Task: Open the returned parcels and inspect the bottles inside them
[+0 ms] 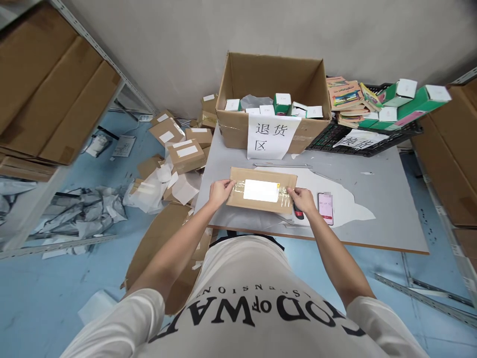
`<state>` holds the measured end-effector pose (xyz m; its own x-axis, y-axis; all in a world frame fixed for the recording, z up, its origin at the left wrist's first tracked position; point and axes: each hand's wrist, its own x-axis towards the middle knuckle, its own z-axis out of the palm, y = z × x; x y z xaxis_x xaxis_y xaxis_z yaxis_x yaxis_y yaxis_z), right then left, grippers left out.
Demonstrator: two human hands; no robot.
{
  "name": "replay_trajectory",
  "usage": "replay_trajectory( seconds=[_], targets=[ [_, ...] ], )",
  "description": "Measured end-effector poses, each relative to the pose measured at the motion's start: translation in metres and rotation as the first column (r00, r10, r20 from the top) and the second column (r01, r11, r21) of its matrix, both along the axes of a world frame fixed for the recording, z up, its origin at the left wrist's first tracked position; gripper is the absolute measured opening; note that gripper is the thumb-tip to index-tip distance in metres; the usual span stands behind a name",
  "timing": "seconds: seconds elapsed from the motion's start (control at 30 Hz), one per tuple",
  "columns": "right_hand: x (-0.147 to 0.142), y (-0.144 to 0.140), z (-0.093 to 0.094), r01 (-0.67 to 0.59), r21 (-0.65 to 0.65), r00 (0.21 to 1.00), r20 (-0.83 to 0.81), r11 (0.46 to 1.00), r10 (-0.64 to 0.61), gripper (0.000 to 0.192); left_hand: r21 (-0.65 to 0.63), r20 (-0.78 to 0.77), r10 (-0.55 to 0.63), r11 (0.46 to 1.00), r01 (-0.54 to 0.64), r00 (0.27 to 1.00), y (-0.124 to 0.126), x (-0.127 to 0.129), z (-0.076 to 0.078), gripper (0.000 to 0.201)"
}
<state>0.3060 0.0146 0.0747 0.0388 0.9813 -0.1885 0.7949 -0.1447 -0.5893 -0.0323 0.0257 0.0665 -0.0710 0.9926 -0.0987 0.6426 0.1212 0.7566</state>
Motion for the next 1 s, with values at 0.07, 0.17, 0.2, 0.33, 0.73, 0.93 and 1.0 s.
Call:
replay_trajectory(
  seconds=[0.07, 0.17, 0.2, 0.33, 0.73, 0.93, 1.0],
  targets=[
    [0.0, 0.006, -0.001, -0.002, -0.026, 1.0, 0.0, 1.0, 0.002, 0.064, -0.02, -0.009, 0.032, 0.999, -0.032, 0.999, 0.007, 0.002, -0.002, 0.041],
    [0.002, 0.013, -0.007, 0.0, -0.057, 1.0, -0.008, 0.998, -0.001, 0.065, -0.064, -0.026, 0.051, 0.997, -0.052, 0.998, 0.016, 0.005, -0.008, 0.041],
    [0.002, 0.015, -0.009, 0.007, -0.068, 1.0, -0.016, 0.998, -0.008, 0.065, -0.077, -0.03, 0.055, 0.995, -0.057, 0.998, 0.019, 0.006, -0.01, 0.042],
    [0.005, 0.025, -0.017, 0.045, -0.103, 0.996, -0.067, 0.994, -0.052, 0.066, -0.108, -0.061, 0.066, 0.991, -0.072, 0.996, 0.03, 0.008, -0.016, 0.048],
    [0.004, 0.037, -0.025, 0.134, -0.109, 0.979, -0.14, 0.985, -0.148, 0.061, -0.116, -0.088, 0.078, 0.989, -0.088, 0.993, 0.045, 0.009, -0.018, 0.05],
    [0.024, 0.029, -0.045, 0.19, -0.157, 0.916, -0.326, 0.969, -0.232, 0.064, -0.112, -0.093, 0.078, 0.99, -0.088, 0.993, 0.029, 0.008, -0.012, 0.051],
    [0.04, 0.02, -0.057, 0.249, -0.123, 0.918, -0.288, 0.961, -0.274, 0.06, -0.092, -0.084, 0.062, 0.993, -0.07, 0.995, 0.018, 0.009, -0.011, 0.053]
  ],
)
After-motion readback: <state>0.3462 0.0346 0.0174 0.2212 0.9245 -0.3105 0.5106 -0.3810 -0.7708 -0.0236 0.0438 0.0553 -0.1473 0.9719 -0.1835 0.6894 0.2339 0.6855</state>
